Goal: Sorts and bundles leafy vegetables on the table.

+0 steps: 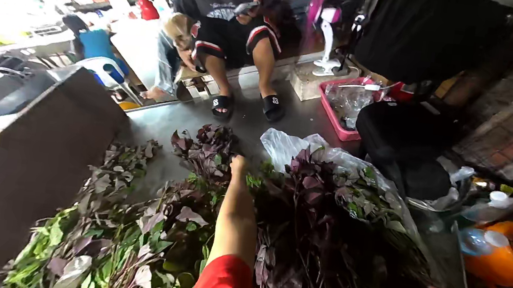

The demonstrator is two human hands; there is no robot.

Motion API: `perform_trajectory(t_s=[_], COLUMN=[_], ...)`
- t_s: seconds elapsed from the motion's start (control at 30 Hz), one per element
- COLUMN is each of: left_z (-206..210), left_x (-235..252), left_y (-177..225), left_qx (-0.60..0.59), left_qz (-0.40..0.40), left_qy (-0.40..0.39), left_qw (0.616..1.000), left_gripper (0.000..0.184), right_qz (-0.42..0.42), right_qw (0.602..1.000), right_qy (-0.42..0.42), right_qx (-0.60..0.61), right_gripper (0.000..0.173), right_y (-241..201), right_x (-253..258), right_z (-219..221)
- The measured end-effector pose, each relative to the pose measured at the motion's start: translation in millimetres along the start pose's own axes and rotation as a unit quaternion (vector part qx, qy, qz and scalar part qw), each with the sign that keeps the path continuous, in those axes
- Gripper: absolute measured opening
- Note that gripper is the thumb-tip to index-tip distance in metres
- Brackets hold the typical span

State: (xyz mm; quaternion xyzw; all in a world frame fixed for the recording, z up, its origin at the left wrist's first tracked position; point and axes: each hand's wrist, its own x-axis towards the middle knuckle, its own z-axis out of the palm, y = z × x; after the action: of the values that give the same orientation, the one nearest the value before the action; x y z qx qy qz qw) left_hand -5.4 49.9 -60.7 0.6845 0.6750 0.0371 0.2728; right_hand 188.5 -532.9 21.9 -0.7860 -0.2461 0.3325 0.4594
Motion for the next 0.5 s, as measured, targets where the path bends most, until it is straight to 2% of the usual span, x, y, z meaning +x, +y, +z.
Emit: perform_trajectory(t_s=[0.1, 0.17, 0.23, 0.3, 0.4, 0.47, 0.5], left_z=[-12, -35, -62, -80, -99, -102, -103], left_x=[3, -8, -31, -61, -129, -172, -194], left_y=[28, 67, 106, 135, 145, 130, 119], left_qx=[-0.009, -0.015, -0.018, -0.031, -0.089, -0.110, -0.109], left_qz=[0.078, 0.183, 0.284, 0.362, 0.461, 0.515, 0.524], left_qy=[0.040, 0.050, 0.083, 0.133, 0.169, 0.181, 0.183], left_qw=[0.996, 0.982, 0.955, 0.922, 0.867, 0.831, 0.825], left_gripper=[0.039, 0.038, 0.037, 0.032, 0.026, 0.023, 0.022], right_qz=[0.029, 0.007, -0.024, -0.016, -0.041, -0.070, -0.082], right_qw=[0.997, 0.994, 0.992, 0.990, 0.975, 0.958, 0.950], right_qy=[0.052, 0.081, 0.082, 0.046, 0.019, 0.036, 0.040], right_qx=[-0.040, -0.066, -0.090, -0.135, -0.219, -0.276, -0.300], right_gripper=[0.068, 0.074, 0.072, 0.067, 0.059, 0.055, 0.054], right_y=[-1, -1, -7, -26, -60, -76, -77], right_x=[1, 12, 32, 54, 95, 120, 133], right_z=[-3, -3, 1, 8, 25, 37, 44])
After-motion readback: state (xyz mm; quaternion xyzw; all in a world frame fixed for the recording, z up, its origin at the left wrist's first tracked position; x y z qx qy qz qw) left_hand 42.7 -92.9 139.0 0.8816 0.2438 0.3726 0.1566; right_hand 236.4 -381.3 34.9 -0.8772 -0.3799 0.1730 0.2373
